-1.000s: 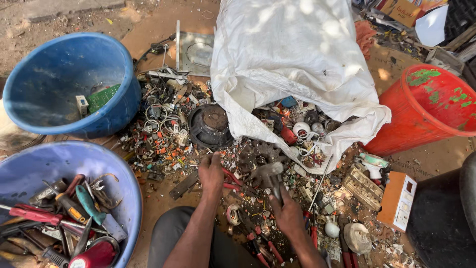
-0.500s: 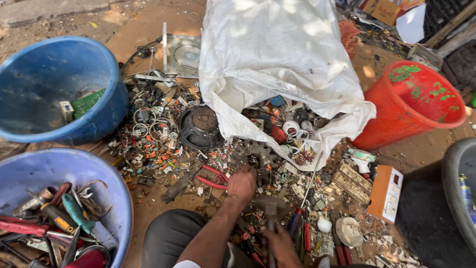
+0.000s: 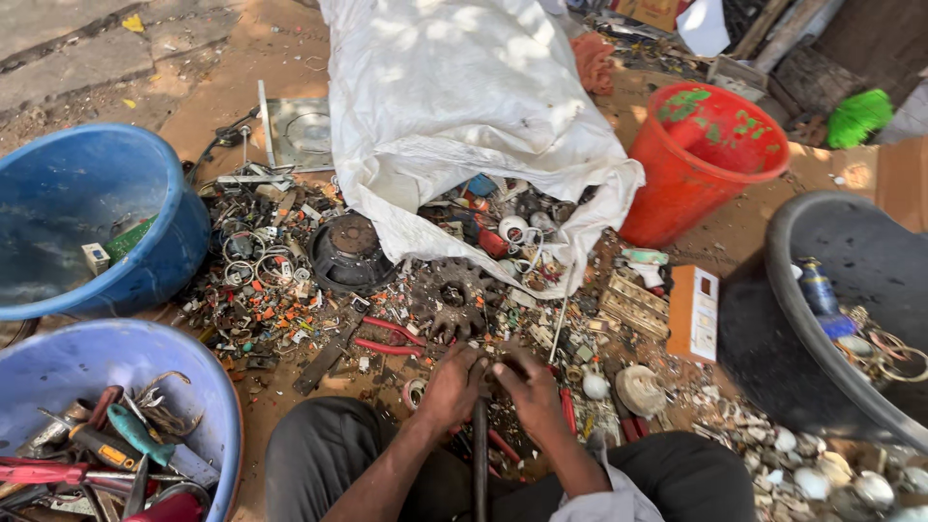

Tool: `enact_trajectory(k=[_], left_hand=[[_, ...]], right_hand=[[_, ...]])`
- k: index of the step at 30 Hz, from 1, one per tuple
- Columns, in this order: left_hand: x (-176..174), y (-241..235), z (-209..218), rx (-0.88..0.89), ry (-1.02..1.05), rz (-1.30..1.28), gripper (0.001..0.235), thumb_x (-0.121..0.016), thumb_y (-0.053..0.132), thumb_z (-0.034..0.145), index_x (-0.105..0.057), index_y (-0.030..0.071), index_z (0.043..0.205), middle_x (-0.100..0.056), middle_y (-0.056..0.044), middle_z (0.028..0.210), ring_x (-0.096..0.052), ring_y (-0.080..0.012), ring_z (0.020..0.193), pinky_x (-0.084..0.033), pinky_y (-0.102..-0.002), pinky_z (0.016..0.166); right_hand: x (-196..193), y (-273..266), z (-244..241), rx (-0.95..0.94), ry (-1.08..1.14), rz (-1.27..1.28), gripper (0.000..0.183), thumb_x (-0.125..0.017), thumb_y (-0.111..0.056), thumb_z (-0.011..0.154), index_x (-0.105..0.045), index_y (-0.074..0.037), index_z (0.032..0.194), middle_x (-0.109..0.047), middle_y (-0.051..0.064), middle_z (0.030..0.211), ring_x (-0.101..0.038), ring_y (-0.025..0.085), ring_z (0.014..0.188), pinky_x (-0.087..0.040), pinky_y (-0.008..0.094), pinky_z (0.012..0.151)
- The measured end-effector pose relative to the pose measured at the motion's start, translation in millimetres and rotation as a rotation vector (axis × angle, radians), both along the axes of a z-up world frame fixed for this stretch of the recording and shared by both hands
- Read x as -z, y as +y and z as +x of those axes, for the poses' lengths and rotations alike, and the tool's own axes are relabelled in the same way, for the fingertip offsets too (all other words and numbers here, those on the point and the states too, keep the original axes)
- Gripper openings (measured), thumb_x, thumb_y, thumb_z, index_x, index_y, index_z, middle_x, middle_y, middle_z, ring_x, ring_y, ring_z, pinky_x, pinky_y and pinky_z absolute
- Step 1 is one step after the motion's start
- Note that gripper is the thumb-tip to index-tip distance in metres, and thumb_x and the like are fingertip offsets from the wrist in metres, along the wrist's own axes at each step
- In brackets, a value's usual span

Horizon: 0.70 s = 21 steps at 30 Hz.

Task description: The person sits on the ground and uses a hammer to repeatedly strike and break apart small electronic components. They pick up items from a pile of debris, strike them on a metal surface, and occasionally separate the resulting pieces by hand.

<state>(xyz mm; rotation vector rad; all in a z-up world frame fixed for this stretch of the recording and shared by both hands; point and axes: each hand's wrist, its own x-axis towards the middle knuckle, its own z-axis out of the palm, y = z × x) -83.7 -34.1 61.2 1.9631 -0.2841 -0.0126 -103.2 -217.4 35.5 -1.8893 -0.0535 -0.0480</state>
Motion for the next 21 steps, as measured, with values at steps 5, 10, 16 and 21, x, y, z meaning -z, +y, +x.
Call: enact_trajectory(k=[5,10,16,21], left_hand=[[-10,-9,-29,-0.145,0.729,-0.724,0.026,-0.053,0.016,0.103,-0.072,-0.002,0.099,-0.068,-0.010,0.078,-0.058,-0.0192,0.066,-0.046,-0.033,0.058],[-14,-7,-51,-0.131,0.759,-0.732,0.036,-0.050,0.027,0.103,-0.075,0.001,0.104,-0.065,-0.005,0.073,-0.055,-0.0139,0.060,-0.045,-0.029,0.054],[-10,-6,-54,-0.179,0.724,-0.812,0.036,-0.048,0.023,0.105,-0.068,-0.005,0.115,-0.061,-0.009,0.081,-0.053,-0.0191,0.070,-0.046,-0.033,0.062],[-8,19,-34,-0.214,0.934,-1.270,0.040,-0.032,0.015,0.102,-0.056,-0.010,0.121,-0.065,-0.024,0.113,-0.066,-0.0336,0.106,-0.060,-0.043,0.094]], right_hand=[[-4,0,-15,-0.027,0.279,0.511,0.026,-0.073,-0.012,0.091,-0.076,0.000,0.114,-0.078,0.011,0.094,-0.074,0.020,0.080,-0.064,0.034,0.076],[18,-6,-33,-0.018,0.324,0.484,0.024,-0.074,-0.013,0.091,-0.077,0.000,0.111,-0.078,0.012,0.090,-0.072,0.018,0.074,-0.062,0.032,0.067],[-49,-35,-71,0.182,0.288,0.462,0.025,-0.073,-0.019,0.088,-0.075,0.000,0.105,-0.075,0.011,0.093,-0.074,0.015,0.077,-0.069,0.034,0.069],[-134,-158,-156,0.849,0.279,-0.593,0.030,-0.072,-0.035,0.097,-0.078,-0.017,0.120,-0.079,0.009,0.096,-0.071,0.021,0.081,-0.055,0.036,0.070]])
